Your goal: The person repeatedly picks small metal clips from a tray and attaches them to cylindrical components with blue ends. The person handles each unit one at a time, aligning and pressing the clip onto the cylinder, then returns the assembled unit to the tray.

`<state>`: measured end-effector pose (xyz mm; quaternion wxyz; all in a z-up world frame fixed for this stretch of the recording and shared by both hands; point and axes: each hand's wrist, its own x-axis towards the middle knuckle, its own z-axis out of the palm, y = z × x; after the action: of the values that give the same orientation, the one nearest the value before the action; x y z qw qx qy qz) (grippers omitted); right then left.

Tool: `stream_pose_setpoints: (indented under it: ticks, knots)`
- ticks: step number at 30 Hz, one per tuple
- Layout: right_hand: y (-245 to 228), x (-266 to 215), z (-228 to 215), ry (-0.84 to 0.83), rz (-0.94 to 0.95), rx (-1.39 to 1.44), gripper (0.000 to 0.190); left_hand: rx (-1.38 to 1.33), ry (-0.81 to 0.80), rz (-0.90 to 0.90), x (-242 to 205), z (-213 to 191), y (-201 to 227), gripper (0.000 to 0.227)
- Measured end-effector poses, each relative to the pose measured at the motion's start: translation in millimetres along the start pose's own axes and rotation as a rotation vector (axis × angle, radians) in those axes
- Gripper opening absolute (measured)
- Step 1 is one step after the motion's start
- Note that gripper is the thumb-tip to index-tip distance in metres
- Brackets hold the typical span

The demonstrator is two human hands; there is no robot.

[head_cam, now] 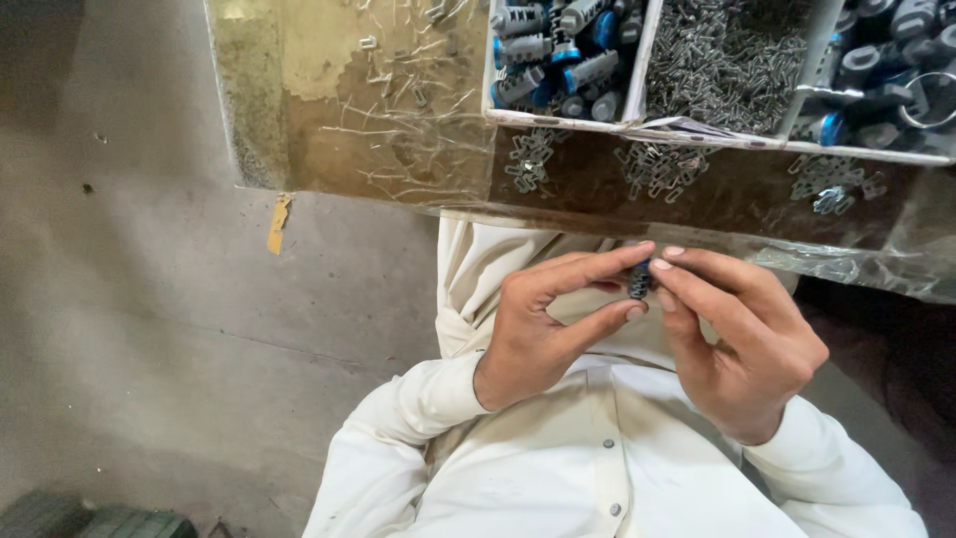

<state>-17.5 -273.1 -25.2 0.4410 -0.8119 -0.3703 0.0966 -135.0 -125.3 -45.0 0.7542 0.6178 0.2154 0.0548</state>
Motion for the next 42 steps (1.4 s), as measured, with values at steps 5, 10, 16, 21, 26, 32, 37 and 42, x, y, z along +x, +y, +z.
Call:
stream_pose_setpoints:
  ticks: [5, 10, 16, 21, 26, 32, 37, 42]
  knots:
    - [1.3, 15.6, -4.5, 0.037, -0.08, -0.293, 0.018, -0.074, 0.034, -0.086, -0.9, -3.2, -3.1, 0.051]
    - [4.7, 28.9, 1.5, 0.022, -0.15, -0.386, 0.022, -0.148, 0.055, -0.096, -1.5, -4.2, -4.1, 0.049]
    - [9.6, 24.6, -5.3, 0.005, -0.175, -0.343, 0.021, -0.175, 0.089, -0.087, -0.6, -1.9, -4.1, 0.047]
    - [11.1, 5.9, -1.1, -0.049, 0.051, 0.055, 0.017, -0.196, 0.067, -0.047, 0.3, 3.4, -3.0, 0.046]
    - [8.9, -4.2, 3.2, 0.066, 0.286, 0.483, 0.01, -0.14, 0.049, -0.049, 2.3, 3.9, -3.0, 0.047]
    - [11.3, -2.9, 3.9, 0.023, 0.055, 0.135, 0.014, -0.136, 0.022, -0.027, 1.1, 6.0, -3.1, 0.046]
    - [10.8, -7.8, 3.6, -0.006, -0.007, -0.008, 0.013, -0.108, 0.02, -0.03, -0.7, 4.0, -4.6, 0.047]
    - [-1.9, 8.1, 5.0, -0.011, -0.056, -0.07, 0.018, -0.247, 0.04, -0.066, -3.7, -1.9, -8.1, 0.048]
